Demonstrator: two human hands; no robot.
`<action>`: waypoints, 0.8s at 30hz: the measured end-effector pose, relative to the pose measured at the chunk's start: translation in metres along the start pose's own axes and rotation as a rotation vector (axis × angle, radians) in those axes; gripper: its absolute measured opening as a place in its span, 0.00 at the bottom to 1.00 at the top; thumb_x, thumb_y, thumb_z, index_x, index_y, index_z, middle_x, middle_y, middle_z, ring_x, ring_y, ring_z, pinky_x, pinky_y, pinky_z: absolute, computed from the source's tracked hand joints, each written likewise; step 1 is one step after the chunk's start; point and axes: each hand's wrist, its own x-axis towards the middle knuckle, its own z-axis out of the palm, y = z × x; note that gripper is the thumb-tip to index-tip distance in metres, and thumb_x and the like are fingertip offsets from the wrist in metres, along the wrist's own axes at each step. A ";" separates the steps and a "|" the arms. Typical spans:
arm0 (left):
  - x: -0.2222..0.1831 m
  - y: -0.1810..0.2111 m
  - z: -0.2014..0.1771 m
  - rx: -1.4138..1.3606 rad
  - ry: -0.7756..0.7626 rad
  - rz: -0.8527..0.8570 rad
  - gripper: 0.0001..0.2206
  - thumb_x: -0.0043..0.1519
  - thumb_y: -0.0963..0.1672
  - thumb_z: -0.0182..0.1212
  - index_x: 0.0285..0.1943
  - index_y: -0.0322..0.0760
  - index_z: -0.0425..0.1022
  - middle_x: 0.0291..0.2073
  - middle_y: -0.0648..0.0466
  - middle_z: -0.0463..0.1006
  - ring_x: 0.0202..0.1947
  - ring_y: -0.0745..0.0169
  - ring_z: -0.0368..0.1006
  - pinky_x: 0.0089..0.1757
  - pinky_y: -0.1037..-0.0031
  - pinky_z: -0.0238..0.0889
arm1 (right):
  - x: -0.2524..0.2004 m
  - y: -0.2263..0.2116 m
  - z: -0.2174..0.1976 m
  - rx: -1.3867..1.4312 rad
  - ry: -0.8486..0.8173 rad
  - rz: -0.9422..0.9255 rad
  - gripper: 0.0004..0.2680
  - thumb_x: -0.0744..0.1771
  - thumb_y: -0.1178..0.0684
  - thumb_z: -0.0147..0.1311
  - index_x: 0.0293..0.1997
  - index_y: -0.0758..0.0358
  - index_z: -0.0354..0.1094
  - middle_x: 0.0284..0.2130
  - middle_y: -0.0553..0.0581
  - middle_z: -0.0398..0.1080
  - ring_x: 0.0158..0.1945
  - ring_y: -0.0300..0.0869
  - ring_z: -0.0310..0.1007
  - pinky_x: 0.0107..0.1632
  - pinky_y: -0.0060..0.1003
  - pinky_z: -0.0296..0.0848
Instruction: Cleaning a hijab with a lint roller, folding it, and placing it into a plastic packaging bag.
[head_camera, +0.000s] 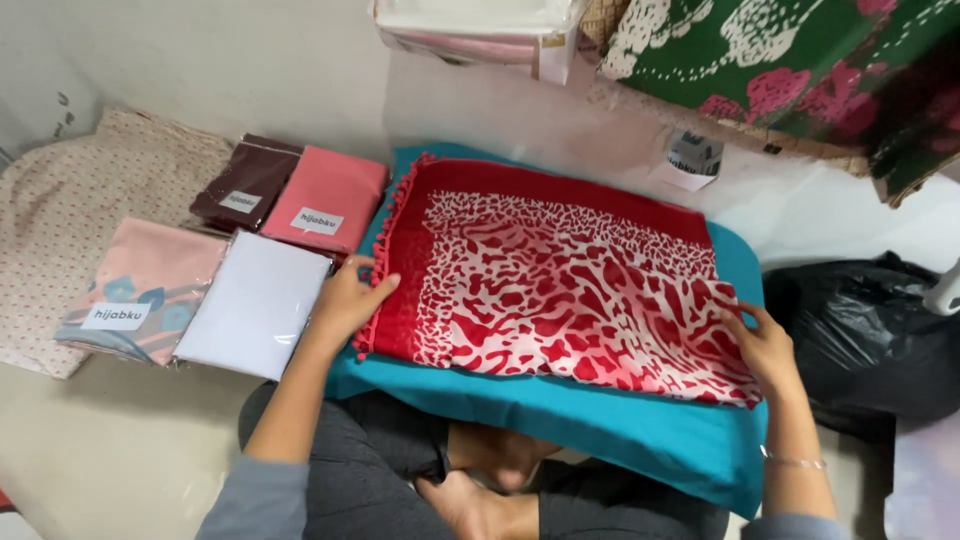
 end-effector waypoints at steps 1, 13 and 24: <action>-0.014 0.000 -0.003 0.002 -0.006 -0.003 0.29 0.59 0.59 0.57 0.65 0.46 0.67 0.34 0.51 0.82 0.39 0.50 0.79 0.41 0.60 0.66 | -0.006 0.006 -0.002 -0.002 -0.002 0.007 0.19 0.68 0.41 0.57 0.64 0.56 0.70 0.46 0.67 0.75 0.50 0.50 0.75 0.45 0.46 0.71; -0.076 -0.023 -0.007 -0.164 0.033 -0.047 0.27 0.59 0.48 0.66 0.69 0.53 0.65 0.48 0.40 0.80 0.52 0.52 0.77 0.48 0.62 0.69 | -0.047 0.100 0.019 -0.451 0.318 -0.180 0.18 0.72 0.39 0.44 0.73 0.40 0.60 0.46 0.62 0.79 0.48 0.71 0.75 0.48 0.65 0.69; -0.079 -0.032 -0.002 0.005 0.029 -0.053 0.22 0.59 0.50 0.67 0.64 0.56 0.71 0.41 0.53 0.85 0.45 0.54 0.79 0.41 0.62 0.68 | -0.029 0.139 0.011 -0.510 0.289 -0.293 0.20 0.71 0.38 0.47 0.72 0.49 0.63 0.37 0.59 0.78 0.45 0.62 0.78 0.49 0.55 0.69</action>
